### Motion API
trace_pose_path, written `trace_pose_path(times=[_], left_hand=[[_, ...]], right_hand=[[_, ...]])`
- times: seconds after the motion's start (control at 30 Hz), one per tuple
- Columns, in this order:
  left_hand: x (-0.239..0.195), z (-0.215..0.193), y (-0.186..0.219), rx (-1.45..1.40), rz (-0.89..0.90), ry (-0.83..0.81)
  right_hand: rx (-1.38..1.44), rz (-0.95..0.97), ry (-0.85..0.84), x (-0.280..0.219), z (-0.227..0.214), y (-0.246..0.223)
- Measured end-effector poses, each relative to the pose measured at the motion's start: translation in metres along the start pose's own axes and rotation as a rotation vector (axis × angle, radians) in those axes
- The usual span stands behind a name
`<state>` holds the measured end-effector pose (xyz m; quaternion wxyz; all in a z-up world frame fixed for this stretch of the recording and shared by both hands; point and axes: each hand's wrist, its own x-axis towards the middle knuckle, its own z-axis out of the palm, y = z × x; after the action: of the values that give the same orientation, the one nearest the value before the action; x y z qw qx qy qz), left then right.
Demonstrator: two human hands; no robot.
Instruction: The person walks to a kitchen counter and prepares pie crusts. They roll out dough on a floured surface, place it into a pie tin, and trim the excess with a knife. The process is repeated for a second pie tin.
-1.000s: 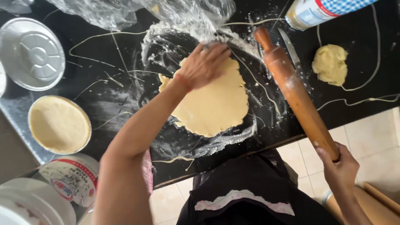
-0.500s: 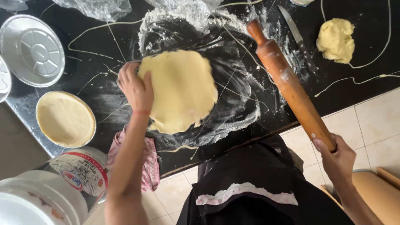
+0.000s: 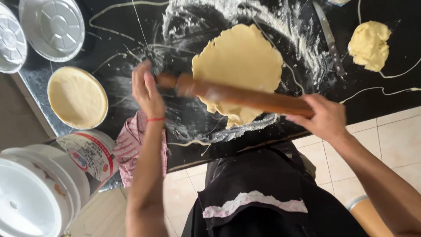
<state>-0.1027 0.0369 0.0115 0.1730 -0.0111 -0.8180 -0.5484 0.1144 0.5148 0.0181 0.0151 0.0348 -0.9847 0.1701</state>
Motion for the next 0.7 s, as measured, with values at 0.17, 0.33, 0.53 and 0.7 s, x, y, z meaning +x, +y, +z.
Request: trace_pose_path(times=[0.17,0.33,0.53,0.7], left_hand=[[-0.04,-0.024,-0.06,0.631,0.164,-0.301],[0.029,0.016,-0.041,0.718,0.147,-0.223],[0.073,0.04,-0.054,0.756,0.138,-0.173],[-0.025,-0.008,-0.005,0.625,0.171,-0.146]], right_hand=[[-0.126,-0.193,0.127,0.011,0.034,0.014],[-0.199,-0.063,0.283,0.099,0.029,0.039],[-0.102,0.05,0.261,0.171,0.031,0.061],[-0.104,-0.073,0.427,0.084,0.028,0.01]])
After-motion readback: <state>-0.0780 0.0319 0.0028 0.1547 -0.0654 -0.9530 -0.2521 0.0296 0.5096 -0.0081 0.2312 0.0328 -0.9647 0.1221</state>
